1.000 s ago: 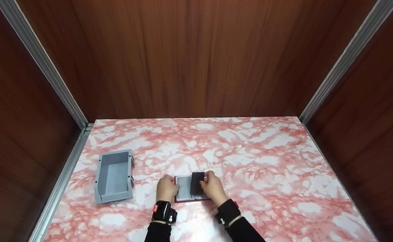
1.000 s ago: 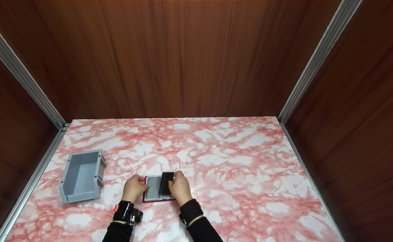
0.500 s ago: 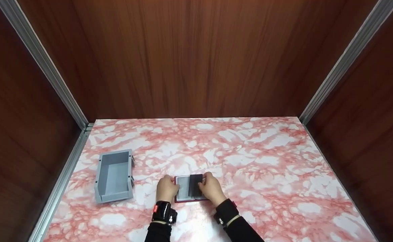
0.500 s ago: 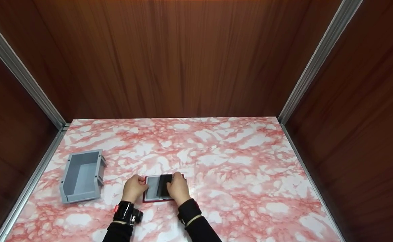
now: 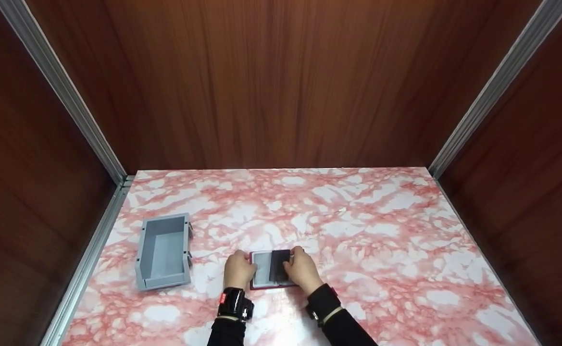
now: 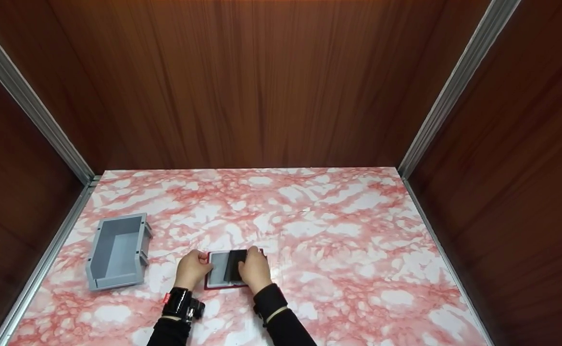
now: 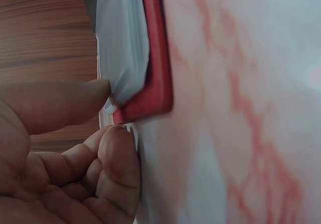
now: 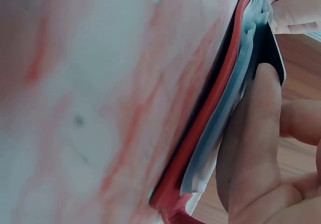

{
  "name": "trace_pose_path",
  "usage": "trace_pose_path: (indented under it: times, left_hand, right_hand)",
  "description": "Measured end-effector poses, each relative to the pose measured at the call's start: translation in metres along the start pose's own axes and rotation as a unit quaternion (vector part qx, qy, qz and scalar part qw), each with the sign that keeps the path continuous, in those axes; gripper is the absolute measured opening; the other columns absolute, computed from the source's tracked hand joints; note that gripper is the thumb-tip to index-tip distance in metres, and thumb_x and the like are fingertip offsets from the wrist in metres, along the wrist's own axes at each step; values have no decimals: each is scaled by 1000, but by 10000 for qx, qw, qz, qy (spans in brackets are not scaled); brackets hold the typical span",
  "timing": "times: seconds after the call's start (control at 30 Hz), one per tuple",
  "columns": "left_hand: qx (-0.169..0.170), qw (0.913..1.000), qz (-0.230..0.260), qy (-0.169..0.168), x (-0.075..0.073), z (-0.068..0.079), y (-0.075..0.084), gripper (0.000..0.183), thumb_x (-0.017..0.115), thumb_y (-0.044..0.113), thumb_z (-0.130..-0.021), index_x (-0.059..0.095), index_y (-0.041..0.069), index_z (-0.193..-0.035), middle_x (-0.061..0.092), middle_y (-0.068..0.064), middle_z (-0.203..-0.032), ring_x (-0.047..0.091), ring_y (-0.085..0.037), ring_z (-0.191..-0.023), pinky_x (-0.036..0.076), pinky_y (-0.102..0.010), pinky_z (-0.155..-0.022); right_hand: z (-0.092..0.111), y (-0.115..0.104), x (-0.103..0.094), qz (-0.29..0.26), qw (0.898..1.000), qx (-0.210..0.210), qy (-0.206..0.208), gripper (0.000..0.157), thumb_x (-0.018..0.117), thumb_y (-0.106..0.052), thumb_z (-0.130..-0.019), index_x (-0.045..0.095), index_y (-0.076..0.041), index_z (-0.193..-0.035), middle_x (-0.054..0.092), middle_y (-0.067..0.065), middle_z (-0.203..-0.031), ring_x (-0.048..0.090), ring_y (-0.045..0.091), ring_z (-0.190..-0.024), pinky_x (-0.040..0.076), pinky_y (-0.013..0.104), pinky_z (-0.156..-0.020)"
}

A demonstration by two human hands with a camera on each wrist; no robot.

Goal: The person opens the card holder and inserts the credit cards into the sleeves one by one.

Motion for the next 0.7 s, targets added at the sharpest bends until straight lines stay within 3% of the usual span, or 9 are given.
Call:
trace_pose_path:
  times: [0.7]
  left_hand:
    - [166,9998,-72,129,-1,0,2,19,75,2,-67,64,-4,-82,66,-17,-78,64,-39,-77,50,-49,-75]
  right_hand:
    - [-1,-16,10,242,9989,-264,-289,29,72,-4,-84,57,6,-107,57,0,-71,60,21,-65,51,36,-65]
Point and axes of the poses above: each hand's wrist, its own z-axis away from the middle knuckle, its own x-axis out of the palm, y = z × x, the point moved 4 cm from there along -z, towards the middle knuckle
